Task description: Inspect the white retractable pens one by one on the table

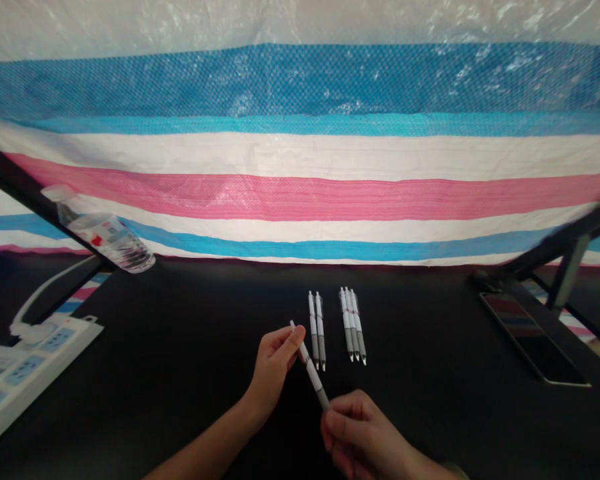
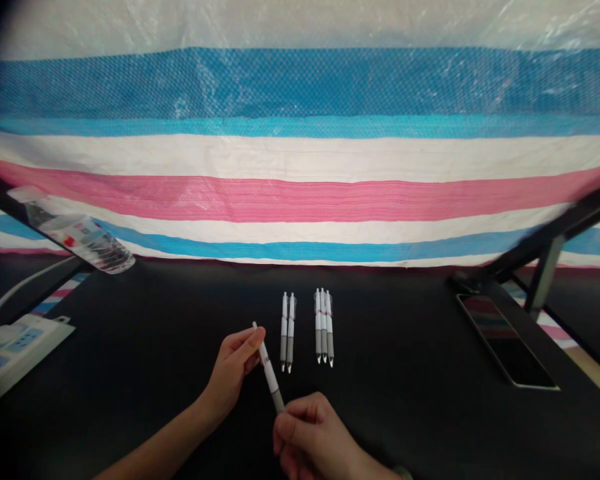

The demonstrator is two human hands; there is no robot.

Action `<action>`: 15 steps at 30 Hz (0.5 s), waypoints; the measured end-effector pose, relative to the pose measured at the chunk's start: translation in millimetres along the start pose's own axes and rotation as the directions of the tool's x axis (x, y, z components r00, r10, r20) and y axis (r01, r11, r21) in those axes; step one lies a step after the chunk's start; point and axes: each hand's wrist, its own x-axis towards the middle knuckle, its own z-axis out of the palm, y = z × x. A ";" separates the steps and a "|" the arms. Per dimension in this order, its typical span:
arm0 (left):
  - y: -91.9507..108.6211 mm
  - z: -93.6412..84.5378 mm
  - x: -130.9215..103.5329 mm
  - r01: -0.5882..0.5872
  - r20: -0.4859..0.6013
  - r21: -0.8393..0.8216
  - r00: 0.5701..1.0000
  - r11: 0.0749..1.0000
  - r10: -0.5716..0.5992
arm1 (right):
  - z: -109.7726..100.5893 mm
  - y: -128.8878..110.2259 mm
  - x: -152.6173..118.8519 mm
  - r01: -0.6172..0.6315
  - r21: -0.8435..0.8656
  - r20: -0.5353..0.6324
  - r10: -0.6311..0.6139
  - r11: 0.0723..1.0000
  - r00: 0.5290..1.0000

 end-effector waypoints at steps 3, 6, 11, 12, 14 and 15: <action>1.3 1.7 -0.2 -0.009 -0.020 0.018 1.000 1.000 0.010 | 1.4 -3.5 -1.4 -0.009 -0.014 -0.040 0.008 1.000 0.999; 0.9 2.8 1.0 0.017 -0.025 -0.018 1.000 1.000 -0.018 | 1.3 -2.4 0.3 0.011 0.025 0.004 -0.011 1.000 1.000; -0.3 0.3 5.0 0.025 -0.077 -0.074 0.997 0.997 -0.030 | -0.3 12.8 9.2 0.062 0.163 0.125 -0.083 0.985 0.989; 0.4 -0.6 5.9 0.011 -0.099 -0.079 0.995 0.997 -0.019 | -0.5 16.2 10.7 0.074 0.151 0.114 -0.092 0.986 0.989; 2.7 -2.5 7.7 -0.014 -0.132 -0.091 0.991 0.996 0.002 | -0.2 19.9 11.9 0.101 0.128 0.089 -0.112 0.987 0.990; 4.1 -3.4 8.5 -0.022 -0.140 -0.096 0.990 0.995 0.008 | 0.3 19.6 11.4 0.113 0.120 0.075 -0.122 0.986 0.990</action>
